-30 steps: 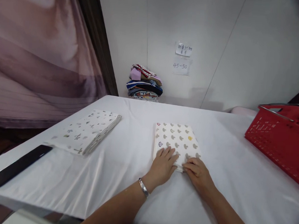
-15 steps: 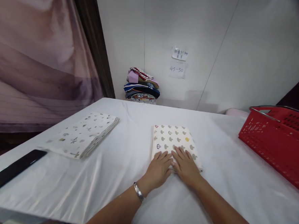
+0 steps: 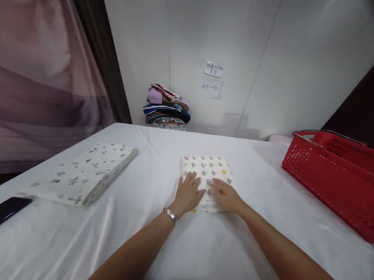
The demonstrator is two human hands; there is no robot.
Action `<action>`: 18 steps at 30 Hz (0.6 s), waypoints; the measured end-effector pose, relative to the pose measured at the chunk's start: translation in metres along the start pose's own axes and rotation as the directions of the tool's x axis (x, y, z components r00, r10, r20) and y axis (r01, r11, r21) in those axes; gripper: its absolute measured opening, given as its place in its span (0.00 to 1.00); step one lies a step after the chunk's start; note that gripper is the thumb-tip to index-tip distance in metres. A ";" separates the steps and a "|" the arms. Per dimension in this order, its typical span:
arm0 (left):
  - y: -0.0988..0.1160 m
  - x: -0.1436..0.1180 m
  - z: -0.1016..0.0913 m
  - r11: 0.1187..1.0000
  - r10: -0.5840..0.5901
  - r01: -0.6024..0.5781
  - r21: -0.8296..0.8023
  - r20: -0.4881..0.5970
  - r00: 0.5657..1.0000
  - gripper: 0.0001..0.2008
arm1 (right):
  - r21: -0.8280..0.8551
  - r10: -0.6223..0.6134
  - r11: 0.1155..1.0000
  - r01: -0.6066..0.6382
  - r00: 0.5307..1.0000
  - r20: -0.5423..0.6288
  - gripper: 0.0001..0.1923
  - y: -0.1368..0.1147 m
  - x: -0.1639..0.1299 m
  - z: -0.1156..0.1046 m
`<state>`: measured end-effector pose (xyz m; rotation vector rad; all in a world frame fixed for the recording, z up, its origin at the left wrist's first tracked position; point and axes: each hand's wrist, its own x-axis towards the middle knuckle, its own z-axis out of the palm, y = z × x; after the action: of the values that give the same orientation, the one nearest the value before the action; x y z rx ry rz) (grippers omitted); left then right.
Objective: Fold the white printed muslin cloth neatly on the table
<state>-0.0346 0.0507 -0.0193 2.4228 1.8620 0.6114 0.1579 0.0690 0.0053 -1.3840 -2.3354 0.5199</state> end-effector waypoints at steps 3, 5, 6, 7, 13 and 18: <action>-0.001 -0.003 0.001 1.000 0.000 0.000 0.007 -0.004 1.000 0.22 | -0.105 -0.007 0.994 -0.012 0.983 -0.183 0.23 0.016 0.025 -0.014; 0.000 -0.004 0.000 1.000 -0.012 0.012 0.002 0.005 1.000 0.22 | -0.214 0.059 0.972 -0.094 0.985 -0.165 0.26 0.030 0.037 -0.014; 0.000 -0.004 -0.001 1.000 -0.018 0.018 -0.002 0.010 1.000 0.22 | -0.237 0.120 0.960 -0.147 0.985 -0.122 0.27 0.037 0.041 -0.012; 0.000 -0.004 -0.002 1.000 -0.022 0.022 -0.007 0.014 1.000 0.22 | -0.241 0.172 0.952 -0.186 0.982 -0.079 0.28 0.044 0.044 -0.008; 0.001 -0.003 -0.004 0.997 -0.032 0.033 -0.063 0.027 0.999 0.22 | -0.162 0.205 0.965 -0.206 0.978 -0.026 0.31 0.064 0.047 0.007; 0.001 -0.007 -0.004 0.978 -0.110 0.105 -0.178 -0.017 0.994 0.25 | 0.089 0.296 0.953 -0.288 0.951 -0.089 0.29 0.068 0.033 -0.002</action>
<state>-0.0365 0.0426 -0.0175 2.1991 1.8470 0.7696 0.1949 0.1293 -0.0222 -1.6899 -2.0198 0.5986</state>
